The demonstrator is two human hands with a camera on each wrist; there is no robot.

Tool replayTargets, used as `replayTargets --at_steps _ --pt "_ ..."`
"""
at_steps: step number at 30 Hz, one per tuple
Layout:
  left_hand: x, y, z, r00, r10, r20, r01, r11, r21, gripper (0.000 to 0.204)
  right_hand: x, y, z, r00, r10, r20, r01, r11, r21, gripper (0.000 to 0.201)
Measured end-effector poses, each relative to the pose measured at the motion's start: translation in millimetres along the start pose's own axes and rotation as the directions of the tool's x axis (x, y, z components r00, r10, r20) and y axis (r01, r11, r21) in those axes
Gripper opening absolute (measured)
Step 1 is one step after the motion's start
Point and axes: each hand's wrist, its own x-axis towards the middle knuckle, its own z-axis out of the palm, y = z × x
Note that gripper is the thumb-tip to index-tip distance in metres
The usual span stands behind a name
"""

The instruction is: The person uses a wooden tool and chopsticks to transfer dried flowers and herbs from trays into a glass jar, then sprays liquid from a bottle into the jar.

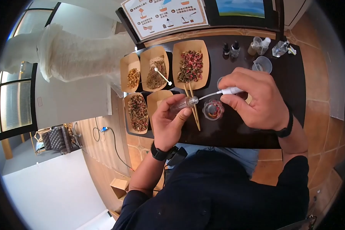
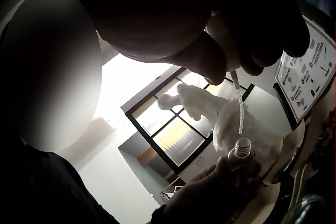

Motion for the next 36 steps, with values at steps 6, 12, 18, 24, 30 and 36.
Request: replayTargets --at_steps 6,12,18,24,30,36 --pt "-5 4 7 0.996 0.030 0.080 -0.028 0.999 -0.023 0.047 -2 5 18 0.996 -0.055 0.068 0.053 0.998 0.031 0.021" --pt "-9 6 14 0.985 -0.034 0.167 0.053 0.992 -0.111 0.043 -9 3 41 0.989 -0.040 0.141 0.025 0.995 0.102 0.025" --pt "-11 12 11 0.985 -0.055 0.164 0.059 0.998 -0.019 0.044 -11 7 35 0.979 -0.041 0.201 0.073 0.985 -0.156 0.038" --pt "-10 9 11 0.991 -0.032 0.132 0.039 0.998 -0.055 0.045 -9 3 43 0.989 -0.117 0.086 0.109 0.990 0.089 0.034" --pt "-10 7 9 0.995 -0.018 0.100 0.021 1.000 -0.022 0.045 -13 0 42 0.999 -0.047 0.027 0.047 0.999 0.012 0.030" --pt "-10 6 9 0.995 -0.023 0.093 0.028 0.998 -0.061 0.045 -11 5 47 0.991 -0.135 -0.012 0.135 0.989 0.054 0.033"
